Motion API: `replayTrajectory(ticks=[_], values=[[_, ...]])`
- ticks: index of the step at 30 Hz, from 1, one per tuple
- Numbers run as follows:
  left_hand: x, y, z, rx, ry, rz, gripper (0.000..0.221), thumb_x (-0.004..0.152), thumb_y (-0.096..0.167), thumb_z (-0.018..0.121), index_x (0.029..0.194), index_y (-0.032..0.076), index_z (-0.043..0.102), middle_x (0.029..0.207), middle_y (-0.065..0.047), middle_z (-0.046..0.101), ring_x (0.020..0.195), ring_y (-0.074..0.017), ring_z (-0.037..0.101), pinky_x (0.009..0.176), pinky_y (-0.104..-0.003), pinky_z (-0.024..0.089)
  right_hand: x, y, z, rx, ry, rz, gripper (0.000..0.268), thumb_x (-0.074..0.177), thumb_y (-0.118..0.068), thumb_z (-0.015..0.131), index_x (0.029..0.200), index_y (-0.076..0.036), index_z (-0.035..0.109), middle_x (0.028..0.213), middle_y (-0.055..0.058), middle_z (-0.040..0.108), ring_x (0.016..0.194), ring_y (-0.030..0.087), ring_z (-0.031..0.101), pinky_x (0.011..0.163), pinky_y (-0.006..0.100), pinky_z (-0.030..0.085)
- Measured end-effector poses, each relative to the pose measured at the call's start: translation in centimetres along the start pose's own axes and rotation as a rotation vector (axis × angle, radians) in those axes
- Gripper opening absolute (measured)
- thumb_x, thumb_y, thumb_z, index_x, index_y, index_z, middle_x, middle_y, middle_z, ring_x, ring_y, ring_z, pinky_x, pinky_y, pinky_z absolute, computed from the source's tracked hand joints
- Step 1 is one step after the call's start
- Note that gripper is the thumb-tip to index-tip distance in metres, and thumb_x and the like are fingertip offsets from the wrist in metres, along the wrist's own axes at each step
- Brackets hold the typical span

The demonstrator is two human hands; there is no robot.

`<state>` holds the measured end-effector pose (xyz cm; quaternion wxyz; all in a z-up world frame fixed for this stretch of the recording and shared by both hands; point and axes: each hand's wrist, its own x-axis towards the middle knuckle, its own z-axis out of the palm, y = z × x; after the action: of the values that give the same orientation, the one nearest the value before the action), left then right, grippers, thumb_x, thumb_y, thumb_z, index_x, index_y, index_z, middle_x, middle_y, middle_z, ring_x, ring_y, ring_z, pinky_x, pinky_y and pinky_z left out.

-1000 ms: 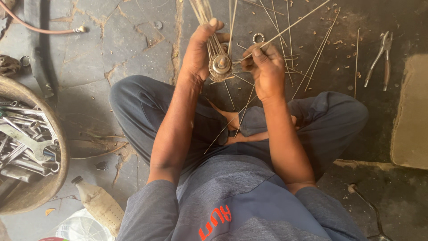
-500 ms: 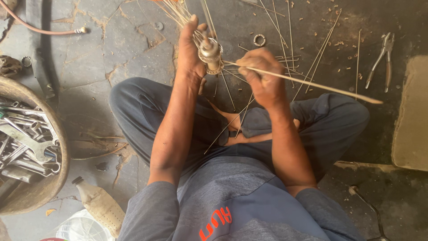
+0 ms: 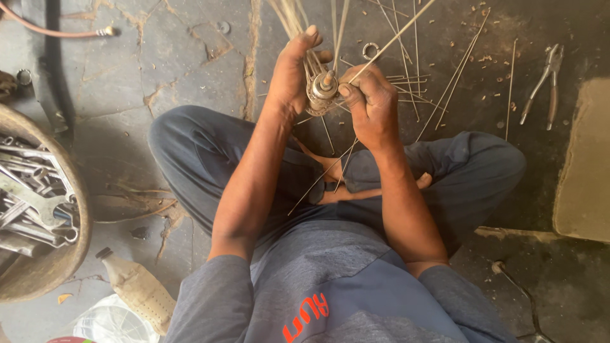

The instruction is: The person inserts metal spokes into the holes of a bicycle wheel hub by hand, threading them through the flange and pulling them into position.

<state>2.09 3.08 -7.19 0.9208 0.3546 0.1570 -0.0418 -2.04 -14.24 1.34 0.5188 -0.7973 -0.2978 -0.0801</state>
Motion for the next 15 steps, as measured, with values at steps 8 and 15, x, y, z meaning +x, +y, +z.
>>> replayTrajectory(ticks=[8,15], values=[[0.2,1.0,-1.2,-0.117,0.001,0.024,0.059,0.085,0.047,0.071,0.117,0.000,0.060,0.093,-0.016,0.067,0.075,-0.0227,0.069,0.066,-0.038,0.061,0.4,0.6,-1.2,0.104,-0.113,0.060,0.036,0.101,-0.004,0.065,0.136,0.000,0.057,0.135,0.015,0.059,0.108,0.022,0.068,0.093,0.033,0.057],[-1.1,2.8,-1.0,-0.216,-0.119,0.091,0.048,0.093,0.043,0.072,0.118,0.002,0.062,0.093,-0.016,0.071,0.069,-0.0210,0.068,0.062,-0.035,0.060,-0.7,3.9,0.9,0.005,-0.255,0.198,0.025,0.098,-0.005,0.070,0.123,-0.003,0.067,0.123,0.012,0.070,0.109,0.024,0.069,0.099,0.038,0.056]])
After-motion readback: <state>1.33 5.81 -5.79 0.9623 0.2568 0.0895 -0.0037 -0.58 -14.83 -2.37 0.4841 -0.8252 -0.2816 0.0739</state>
